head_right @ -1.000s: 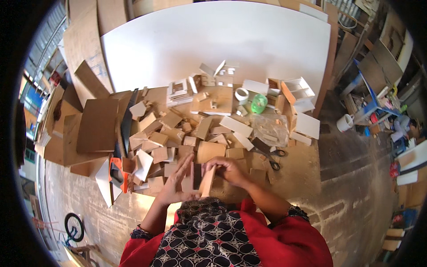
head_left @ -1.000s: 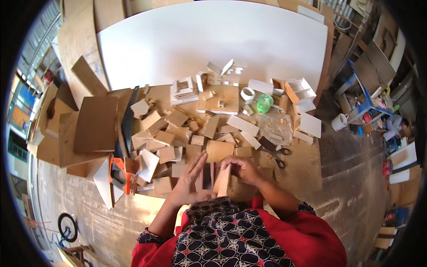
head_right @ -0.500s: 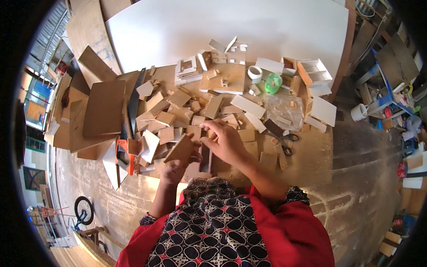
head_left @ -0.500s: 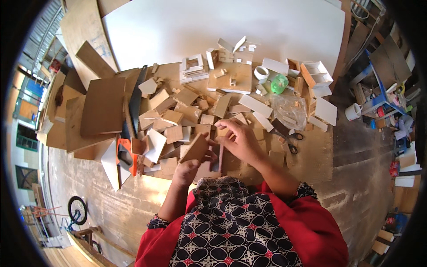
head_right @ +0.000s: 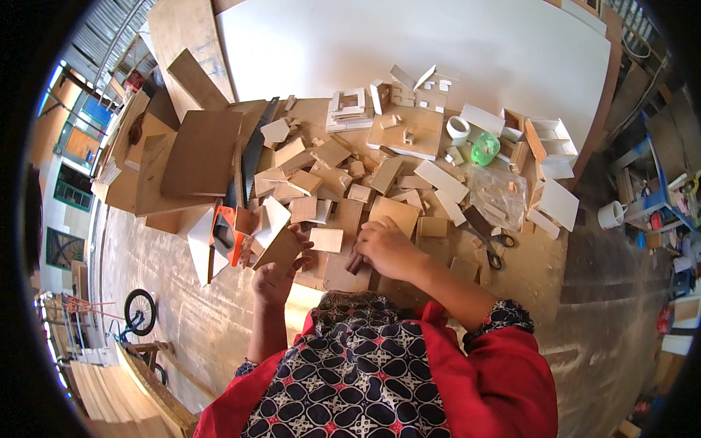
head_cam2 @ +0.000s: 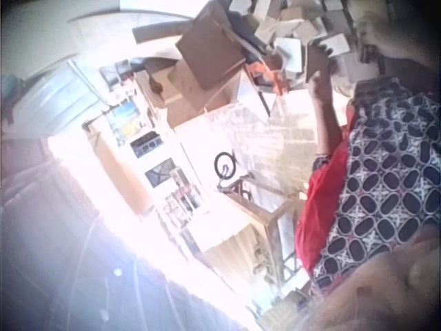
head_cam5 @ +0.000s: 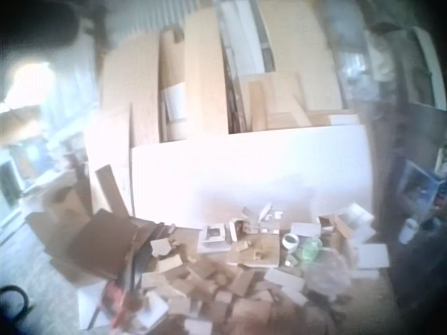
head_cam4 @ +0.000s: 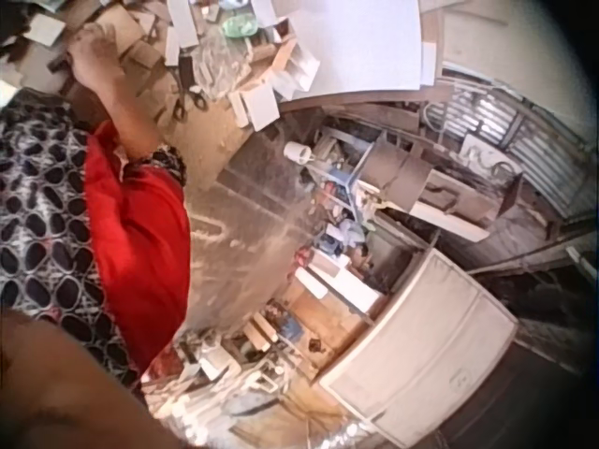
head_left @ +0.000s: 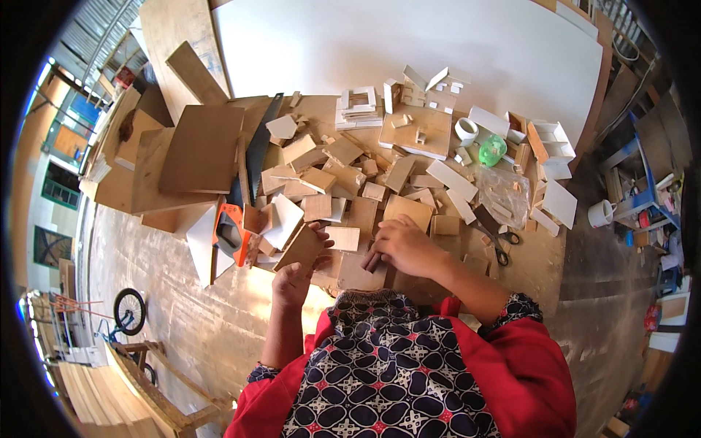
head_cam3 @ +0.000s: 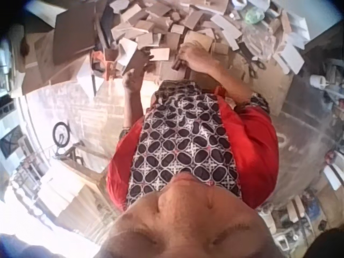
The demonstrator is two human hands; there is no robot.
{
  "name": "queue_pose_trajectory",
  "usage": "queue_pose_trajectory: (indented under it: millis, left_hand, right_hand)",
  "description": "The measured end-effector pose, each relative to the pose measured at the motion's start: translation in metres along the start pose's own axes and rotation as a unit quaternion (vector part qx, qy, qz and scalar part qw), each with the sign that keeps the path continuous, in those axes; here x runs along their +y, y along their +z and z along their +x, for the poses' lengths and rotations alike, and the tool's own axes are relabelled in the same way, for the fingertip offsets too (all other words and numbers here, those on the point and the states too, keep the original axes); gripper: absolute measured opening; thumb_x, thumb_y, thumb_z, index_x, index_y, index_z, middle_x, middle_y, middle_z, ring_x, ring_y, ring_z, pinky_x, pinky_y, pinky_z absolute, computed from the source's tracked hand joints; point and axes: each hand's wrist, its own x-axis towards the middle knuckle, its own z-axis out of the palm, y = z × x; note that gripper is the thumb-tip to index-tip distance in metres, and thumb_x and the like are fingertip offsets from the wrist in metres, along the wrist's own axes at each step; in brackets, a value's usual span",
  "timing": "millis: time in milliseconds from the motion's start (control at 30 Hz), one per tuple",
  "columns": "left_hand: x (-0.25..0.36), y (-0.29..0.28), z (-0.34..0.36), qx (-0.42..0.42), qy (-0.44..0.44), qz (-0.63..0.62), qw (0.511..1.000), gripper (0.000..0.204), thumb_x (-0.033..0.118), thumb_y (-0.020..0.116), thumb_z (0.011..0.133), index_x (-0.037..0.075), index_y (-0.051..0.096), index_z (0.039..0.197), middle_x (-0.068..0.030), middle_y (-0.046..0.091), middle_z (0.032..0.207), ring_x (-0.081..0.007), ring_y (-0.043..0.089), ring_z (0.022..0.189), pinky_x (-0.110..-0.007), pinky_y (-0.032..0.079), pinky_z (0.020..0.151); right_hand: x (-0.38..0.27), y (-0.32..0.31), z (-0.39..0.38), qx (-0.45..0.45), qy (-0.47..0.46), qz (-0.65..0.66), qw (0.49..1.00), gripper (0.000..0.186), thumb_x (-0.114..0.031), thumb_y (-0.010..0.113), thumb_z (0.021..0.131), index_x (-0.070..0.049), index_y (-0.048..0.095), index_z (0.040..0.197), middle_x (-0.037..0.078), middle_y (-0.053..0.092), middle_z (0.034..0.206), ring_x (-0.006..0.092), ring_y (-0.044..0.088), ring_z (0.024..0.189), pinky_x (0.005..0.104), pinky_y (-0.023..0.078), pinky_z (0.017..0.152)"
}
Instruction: The person organizes small wooden pieces on a workbench, uses a hand saw to cut a small piece of wood, and sands the edges of several wooden components by hand.
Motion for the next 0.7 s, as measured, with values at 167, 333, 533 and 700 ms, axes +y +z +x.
queue_pose_trajectory:
  millis: [167, 333, 533, 700]
  left_hand:
    - [-0.006, 0.003, -0.004, -0.010, -0.012, -0.005, 1.000, 0.090, 0.037, 0.067, 0.066, -0.004, 0.033, 0.140, -0.0177, 0.053, 0.126, -0.0322, 0.053, 0.118, -0.038, 0.047, 0.095]
    - [-0.011, 0.012, 0.000, -0.022, -0.033, 0.015, 0.999, 0.094, 0.035, 0.066, 0.064, 0.001, 0.031, 0.145, -0.0144, 0.049, 0.132, -0.0297, 0.048, 0.124, -0.038, 0.039, 0.099]
    - [-0.029, 0.018, 0.009, -0.049, -0.014, 0.054, 0.997, 0.092, 0.021, 0.061, 0.062, 0.004, 0.029, 0.146, -0.0134, 0.048, 0.134, -0.0284, 0.044, 0.128, -0.040, 0.039, 0.101]
    - [-0.044, 0.038, 0.009, -0.088, -0.084, 0.100, 0.988, 0.086, 0.003, 0.056, 0.064, 0.001, 0.028, 0.145, -0.0158, 0.043, 0.139, -0.0265, 0.038, 0.134, -0.039, 0.035, 0.108]
  right_hand:
    - [0.003, -0.002, -0.009, 0.143, -0.034, 0.016, 0.989, 0.023, -0.016, 0.072, 0.073, -0.009, 0.065, 0.093, 0.009, 0.060, 0.100, 0.0278, 0.057, 0.101, 0.0426, 0.039, 0.095]
    - [0.006, 0.022, -0.015, 0.106, -0.023, 0.051, 0.993, 0.025, -0.015, 0.072, 0.073, -0.007, 0.058, 0.092, 0.011, 0.062, 0.099, 0.0317, 0.059, 0.100, 0.0450, 0.042, 0.093]
    - [-0.012, -0.011, -0.014, 0.234, 0.114, 0.301, 0.917, 0.027, -0.013, 0.066, 0.085, -0.006, 0.054, 0.108, 0.009, 0.059, 0.095, 0.0211, 0.059, 0.081, 0.0335, 0.048, 0.073]
    - [-0.058, -0.034, 0.005, 0.337, 0.007, 0.233, 0.912, 0.038, -0.010, 0.064, 0.089, -0.007, 0.056, 0.126, 0.009, 0.055, 0.088, 0.0187, 0.055, 0.073, 0.0294, 0.047, 0.066]
